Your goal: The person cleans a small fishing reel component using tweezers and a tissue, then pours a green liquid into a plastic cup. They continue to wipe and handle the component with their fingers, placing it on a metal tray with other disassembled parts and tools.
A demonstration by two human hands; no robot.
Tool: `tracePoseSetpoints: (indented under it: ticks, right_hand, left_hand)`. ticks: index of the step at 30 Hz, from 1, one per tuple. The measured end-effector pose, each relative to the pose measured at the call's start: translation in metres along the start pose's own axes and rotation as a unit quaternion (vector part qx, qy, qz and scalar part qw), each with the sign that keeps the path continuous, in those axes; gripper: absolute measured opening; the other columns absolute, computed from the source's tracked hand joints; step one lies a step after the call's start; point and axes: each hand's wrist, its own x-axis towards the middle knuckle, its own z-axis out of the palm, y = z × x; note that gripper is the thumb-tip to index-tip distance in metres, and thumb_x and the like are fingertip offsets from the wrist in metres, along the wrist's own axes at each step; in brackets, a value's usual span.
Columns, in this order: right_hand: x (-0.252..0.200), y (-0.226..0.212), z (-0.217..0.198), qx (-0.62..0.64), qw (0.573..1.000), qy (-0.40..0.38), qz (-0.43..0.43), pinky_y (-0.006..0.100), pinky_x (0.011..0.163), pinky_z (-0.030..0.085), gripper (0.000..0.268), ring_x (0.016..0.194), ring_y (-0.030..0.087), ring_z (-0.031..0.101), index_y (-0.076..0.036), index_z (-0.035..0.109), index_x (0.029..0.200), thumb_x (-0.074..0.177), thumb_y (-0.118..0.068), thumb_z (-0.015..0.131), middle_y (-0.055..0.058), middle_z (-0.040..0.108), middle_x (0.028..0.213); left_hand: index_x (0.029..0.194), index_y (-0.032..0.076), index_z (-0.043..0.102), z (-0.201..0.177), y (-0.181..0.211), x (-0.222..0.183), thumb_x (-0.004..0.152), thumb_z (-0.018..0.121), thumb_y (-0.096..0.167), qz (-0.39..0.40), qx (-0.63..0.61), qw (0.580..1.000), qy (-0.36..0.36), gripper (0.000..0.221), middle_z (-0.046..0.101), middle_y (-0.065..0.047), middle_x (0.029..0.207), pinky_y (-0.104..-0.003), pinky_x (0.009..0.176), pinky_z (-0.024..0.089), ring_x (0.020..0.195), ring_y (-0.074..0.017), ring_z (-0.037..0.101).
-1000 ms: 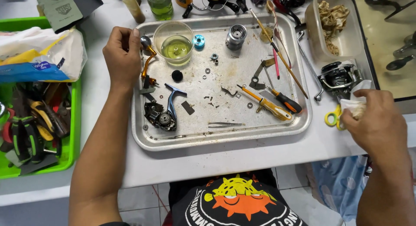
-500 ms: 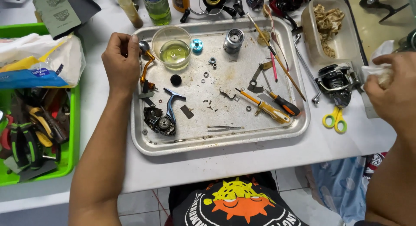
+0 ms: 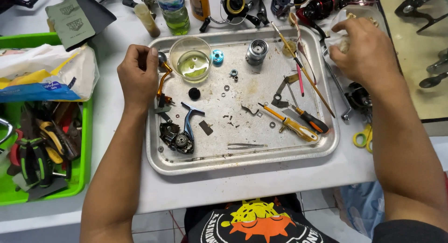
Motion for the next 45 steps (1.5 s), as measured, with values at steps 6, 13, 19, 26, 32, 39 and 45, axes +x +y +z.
tracePoseSetpoints:
  ticks: [6, 13, 19, 26, 32, 39, 45]
  right_hand:
    - [0.023, -0.015, 0.008, -0.064, 0.997, -0.029, 0.024, 0.059, 0.099, 0.039, 0.051, 0.125, 0.044, 0.049, -0.01, 0.062, 0.142, 0.096, -0.03, 0.072, 0.02, 0.06, 0.145]
    - [0.021, 0.007, 0.031, -0.124, 0.988, 0.087, -0.006, 0.055, 0.102, 0.037, 0.037, 0.127, 0.042, 0.046, -0.01, 0.074, 0.128, 0.098, -0.031, 0.079, 0.02, 0.059, 0.149]
    - [-0.007, -0.002, 0.02, -0.093, 0.963, 0.213, -0.135, 0.039, 0.091, 0.048, 0.029, 0.105, 0.029, 0.062, -0.006, 0.08, 0.124, 0.103, -0.022, 0.09, 0.012, 0.075, 0.127]
    - [-0.02, -0.056, -0.009, 0.033, 0.982, 0.112, -0.146, 0.04, 0.085, 0.051, 0.019, 0.079, 0.021, 0.07, -0.008, 0.078, 0.114, 0.11, -0.025, 0.083, 0.006, 0.077, 0.099]
    - [-0.014, -0.069, 0.019, 0.019, 0.988, 0.077, -0.13, 0.04, 0.065, 0.05, 0.034, 0.065, 0.019, 0.06, -0.008, 0.072, 0.088, 0.113, -0.03, 0.077, 0.005, 0.07, 0.081]
    - [-0.021, -0.084, 0.028, 0.044, 0.987, -0.007, -0.152, 0.045, 0.079, 0.054, 0.02, 0.097, 0.029, 0.065, -0.003, 0.068, 0.115, 0.108, -0.021, 0.062, 0.013, 0.07, 0.11]
    - [-0.03, -0.105, 0.015, 0.073, 0.976, -0.103, -0.177, 0.043, 0.079, 0.056, 0.026, 0.095, 0.024, 0.068, -0.009, 0.071, 0.116, 0.099, -0.029, 0.068, 0.006, 0.073, 0.105]
  left_hand:
    - [0.097, 0.006, 0.061, 0.0, -0.003, 0.001, 0.109, 0.064, 0.021, 0.005, 0.009, 1.0, 0.004, 0.02, 0.064, -0.003, 0.079, -0.032, 0.063, 0.046, 0.07, -0.0143, 0.056]
    - [0.097, 0.004, 0.061, 0.002, -0.005, 0.001, 0.109, 0.065, 0.019, 0.014, 0.013, 1.0, 0.004, 0.019, 0.062, -0.004, 0.079, -0.033, 0.062, 0.044, 0.069, -0.0152, 0.053]
    - [0.098, 0.003, 0.062, 0.0, 0.001, 0.002, 0.108, 0.064, 0.017, 0.024, 0.012, 1.0, -0.001, 0.017, 0.064, -0.005, 0.082, -0.033, 0.062, 0.047, 0.07, -0.0161, 0.056]
    - [0.084, 0.005, 0.055, 0.0, -0.001, 0.0, 0.11, 0.065, 0.014, 0.076, 0.023, 0.996, 0.03, 0.029, 0.056, -0.007, 0.08, -0.034, 0.062, 0.04, 0.071, -0.0186, 0.051]
    - [0.107, 0.003, 0.06, -0.002, 0.016, -0.001, 0.104, 0.057, 0.008, 0.112, 0.042, 0.993, 0.026, 0.006, 0.062, -0.011, 0.098, -0.036, 0.07, 0.048, 0.09, -0.0241, 0.055]
    - [0.104, 0.003, 0.056, 0.005, 0.014, -0.007, 0.103, 0.06, 0.002, 0.149, 0.038, 0.988, 0.025, 0.004, 0.057, -0.011, 0.089, -0.035, 0.07, 0.045, 0.081, -0.0228, 0.051]
    - [0.113, 0.003, 0.058, 0.003, 0.017, -0.007, 0.097, 0.057, 0.0, 0.14, 0.013, 0.99, 0.031, 0.016, 0.058, -0.01, 0.091, -0.034, 0.071, 0.05, 0.079, -0.0203, 0.055]
